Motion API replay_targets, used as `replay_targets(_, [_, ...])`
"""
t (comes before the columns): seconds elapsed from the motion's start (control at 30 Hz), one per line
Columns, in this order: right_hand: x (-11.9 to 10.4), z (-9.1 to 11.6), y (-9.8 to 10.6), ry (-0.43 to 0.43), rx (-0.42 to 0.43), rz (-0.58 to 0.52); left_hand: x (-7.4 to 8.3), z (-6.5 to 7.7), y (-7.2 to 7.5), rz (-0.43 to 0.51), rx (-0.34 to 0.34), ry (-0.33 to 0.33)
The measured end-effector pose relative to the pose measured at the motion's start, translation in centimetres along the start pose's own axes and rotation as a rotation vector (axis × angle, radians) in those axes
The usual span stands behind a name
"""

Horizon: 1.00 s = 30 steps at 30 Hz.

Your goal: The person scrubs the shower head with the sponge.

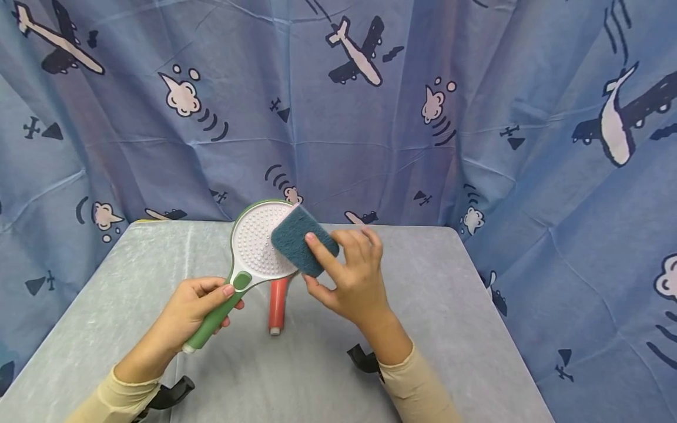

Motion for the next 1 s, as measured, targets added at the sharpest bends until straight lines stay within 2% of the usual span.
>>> replay_targets(0.13, [-2.3,0.6,-1.3,0.156,-0.083,-0.059,0.0,0.0,0.3,0.022,0.009,0.010])
replay_targets(0.27, [-2.7,0.9,-1.7,0.194,-0.107,-0.059,0.1,0.0,0.4,0.036,0.012,0.008])
replay_targets(0.33, [-1.9,0.7,-1.2,0.149,-0.070,-0.031,0.2,-0.1,0.4,0.039,0.014,0.009])
replay_targets(0.47, [0.5,0.1,0.2,-0.031,0.026,0.038,0.3,0.0,0.2,0.038,0.004,0.005])
replay_targets(0.53, [1.3,0.0,0.7,-0.102,0.041,0.051,0.3,0.0,0.1,0.037,-0.004,0.003])
replay_targets(0.6, [1.6,0.0,0.8,-0.123,0.038,0.046,0.3,0.0,0.1,0.036,-0.007,0.001])
replay_targets(0.67, [1.2,0.0,0.5,-0.094,0.023,0.020,0.3,0.0,0.1,0.036,-0.004,0.002])
replay_targets(0.9, [-1.8,0.7,-1.5,0.135,-0.111,-0.103,0.1,0.0,0.5,0.045,0.026,0.012])
replay_targets(1.0, [-2.2,1.0,-1.9,0.191,-0.151,-0.116,0.1,0.0,0.6,0.053,0.034,0.007])
Point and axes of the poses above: each hand's wrist, its own z-axis away from the middle knuckle, its own y-axis out of the back of the hand, x = y × z, the point moved 6 cm from there along -z, towards the middle knuckle, and after that the axes turned 7 degrees about -y, right-handed, at the moved point
